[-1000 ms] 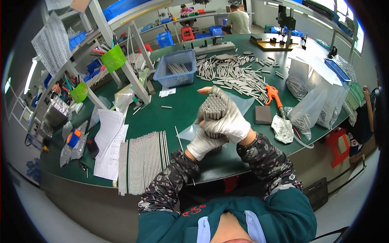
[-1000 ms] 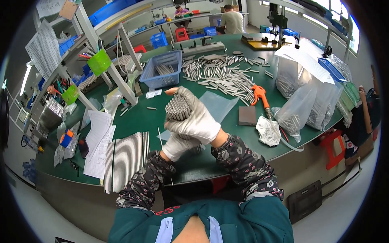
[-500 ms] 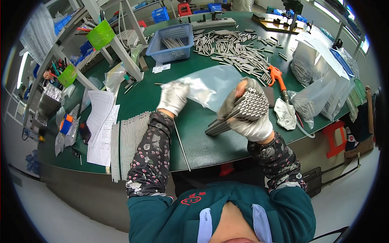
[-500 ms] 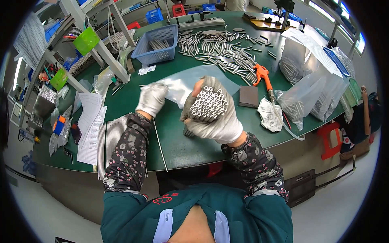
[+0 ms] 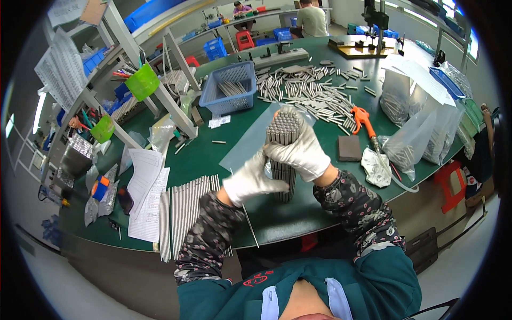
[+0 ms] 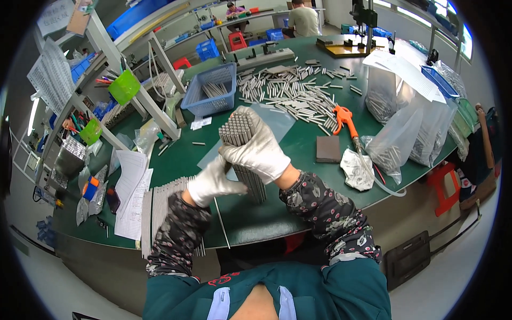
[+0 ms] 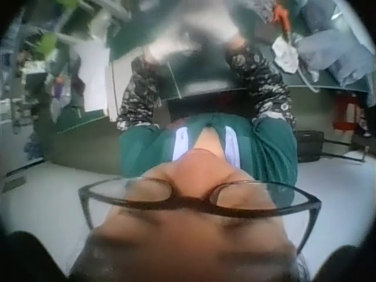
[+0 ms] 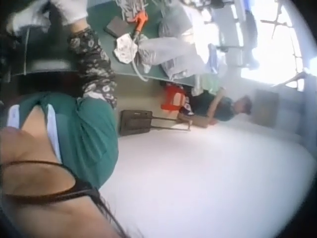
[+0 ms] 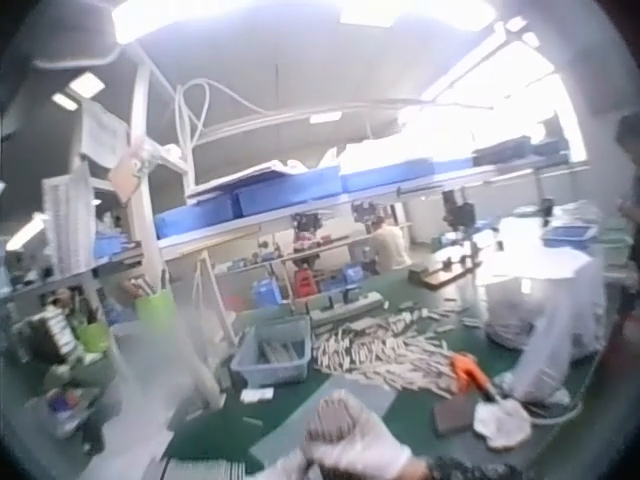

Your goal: Gather thin metal rods from a workspace, align them into a bundle, clean the bundle with an air duster, and place them into a plastic bag.

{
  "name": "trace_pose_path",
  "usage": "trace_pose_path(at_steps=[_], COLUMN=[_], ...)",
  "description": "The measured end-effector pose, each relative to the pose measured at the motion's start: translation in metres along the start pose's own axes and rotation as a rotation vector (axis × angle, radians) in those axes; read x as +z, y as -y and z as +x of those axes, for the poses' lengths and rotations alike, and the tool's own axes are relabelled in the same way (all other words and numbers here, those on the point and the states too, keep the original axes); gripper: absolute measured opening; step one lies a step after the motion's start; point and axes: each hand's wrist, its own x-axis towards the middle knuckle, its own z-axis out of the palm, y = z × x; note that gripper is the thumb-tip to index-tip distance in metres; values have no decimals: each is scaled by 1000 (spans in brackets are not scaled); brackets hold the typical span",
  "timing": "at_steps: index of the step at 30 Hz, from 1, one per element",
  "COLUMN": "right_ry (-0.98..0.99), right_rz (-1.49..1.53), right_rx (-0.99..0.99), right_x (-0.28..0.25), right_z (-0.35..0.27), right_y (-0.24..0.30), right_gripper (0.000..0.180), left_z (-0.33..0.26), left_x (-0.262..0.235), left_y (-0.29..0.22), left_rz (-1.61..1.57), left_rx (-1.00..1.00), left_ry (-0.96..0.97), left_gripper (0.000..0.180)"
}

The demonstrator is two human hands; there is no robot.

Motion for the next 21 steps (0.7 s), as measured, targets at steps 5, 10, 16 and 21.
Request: trace_pose_path(at_steps=[5, 10, 16, 21], right_ry=[27, 67, 178, 328], right_rz=[-700, -1147, -1135, -926], right_rx=[20, -136, -145, 18], right_x=[0, -1, -3, -20], right_z=[0, 0, 0, -5], right_y=[14, 34, 46, 40], right_gripper=[78, 80, 83, 90], left_z=[17, 25, 33, 28], left_x=[61, 37, 39, 39], left_y=[34, -16, -16, -19], left_rz=[-221, -1159, -689, -512], left_rx=[185, 187, 286, 216], left_ry=[-371, -131, -356, -464], left_gripper=[64, 64, 60, 58])
